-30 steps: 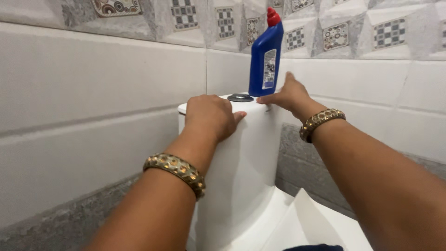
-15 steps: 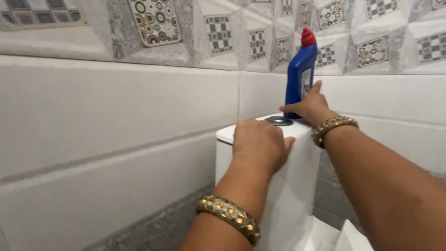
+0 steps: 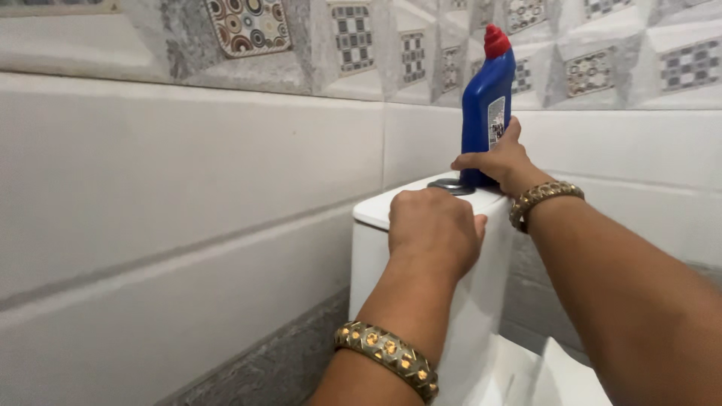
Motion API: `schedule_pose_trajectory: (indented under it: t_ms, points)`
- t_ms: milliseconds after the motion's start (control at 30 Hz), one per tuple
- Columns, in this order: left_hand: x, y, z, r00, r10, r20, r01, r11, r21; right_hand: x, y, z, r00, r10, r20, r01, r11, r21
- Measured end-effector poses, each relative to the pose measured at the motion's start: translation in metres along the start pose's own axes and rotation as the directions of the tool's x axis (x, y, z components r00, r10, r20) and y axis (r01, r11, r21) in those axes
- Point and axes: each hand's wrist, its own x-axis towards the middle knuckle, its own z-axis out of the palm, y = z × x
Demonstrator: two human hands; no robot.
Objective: The person scrubs the inside of a toilet bowl with a pink brush and rinses it with a handheld bidet sprayer. They then wipe the toilet tank and seat with a dark cloth and apply blue cleaning liquid to the exterior surfaces.
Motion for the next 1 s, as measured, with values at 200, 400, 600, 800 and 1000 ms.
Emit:
schedule_pose_trajectory:
  t_ms: [200,400,600,800,1000]
  points:
    - [0.001,-0.005,0.006,0.996,0.032,-0.078,-0.035,0.998,-0.047,-0.061,-0.006,-0.037,0.994,-0.103,-0.027,0.106,0.926,0.362]
    - [0.002,-0.006,0.006,0.999,0.016,-0.039,-0.017,1.0,-0.022,-0.132,-0.029,-0.108,0.999,-0.031,0.017,0.018,0.859,0.512]
    - [-0.002,-0.007,0.004,1.0,0.016,-0.023,-0.016,1.0,0.02,-0.206,-0.06,-0.153,0.999,-0.01,0.038,0.004,0.989,0.149]
    - [0.0,-0.005,0.001,0.999,-0.03,0.017,0.029,0.998,0.064,-0.262,-0.065,-0.179,0.991,-0.009,0.132,0.059,0.923,-0.38]
    - [-0.029,-0.006,0.001,0.727,0.19,-0.66,-0.275,0.961,-0.026,-0.315,-0.04,-0.201,0.95,0.225,0.217,-0.119,0.903,-0.414]
